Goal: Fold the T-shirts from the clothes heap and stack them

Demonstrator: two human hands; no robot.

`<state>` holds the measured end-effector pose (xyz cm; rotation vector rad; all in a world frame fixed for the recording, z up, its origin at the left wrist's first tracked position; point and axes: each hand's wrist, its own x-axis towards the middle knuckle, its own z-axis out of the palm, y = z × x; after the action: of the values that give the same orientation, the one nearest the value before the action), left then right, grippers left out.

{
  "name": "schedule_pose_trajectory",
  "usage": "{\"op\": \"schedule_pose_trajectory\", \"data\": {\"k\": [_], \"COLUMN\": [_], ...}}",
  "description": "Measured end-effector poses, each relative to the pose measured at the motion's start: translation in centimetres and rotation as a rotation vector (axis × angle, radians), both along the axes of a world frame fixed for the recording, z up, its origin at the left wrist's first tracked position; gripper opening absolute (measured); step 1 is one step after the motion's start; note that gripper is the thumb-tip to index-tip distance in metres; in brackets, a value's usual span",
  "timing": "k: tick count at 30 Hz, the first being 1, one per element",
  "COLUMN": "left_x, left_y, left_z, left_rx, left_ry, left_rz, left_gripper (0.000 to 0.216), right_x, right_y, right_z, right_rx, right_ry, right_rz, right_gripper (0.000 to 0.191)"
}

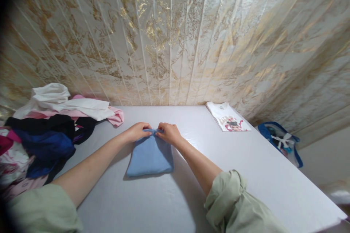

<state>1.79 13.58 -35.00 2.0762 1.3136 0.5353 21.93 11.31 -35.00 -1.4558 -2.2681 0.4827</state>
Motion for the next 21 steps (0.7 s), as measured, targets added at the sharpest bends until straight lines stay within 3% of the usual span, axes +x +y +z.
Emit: {"op": "schedule_pose_trajectory", "data": {"k": [6,12,18,21], "left_x": [-0.7,-0.2,0.4,0.4], "left_y": [0.3,0.1,-0.6,-0.9], "left_z": [1.2,0.1,0.2,0.3], "left_rx": [-0.021,0.031,0.053,0.046], "left_ry": [-0.047,0.034,0.045,-0.013], "left_rz": [-0.075,0.013,0.038,0.054], "left_gripper": [0.03,0.023,0.02,0.025], "right_x": [1.1,0.3,-0.7,-0.4], "right_y": [1.6,1.2,1.1,1.5], "right_z": [0.3,-0.2,0.6,0.5], "right_rx": [-0.132,-0.012,-0.117,-0.176], "right_ry": [0.247,-0.059,-0.125,0.031], "right_rz": [0.191,0.032,-0.051,0.001], "right_gripper": [0.019,0.022,0.025,0.015]}}
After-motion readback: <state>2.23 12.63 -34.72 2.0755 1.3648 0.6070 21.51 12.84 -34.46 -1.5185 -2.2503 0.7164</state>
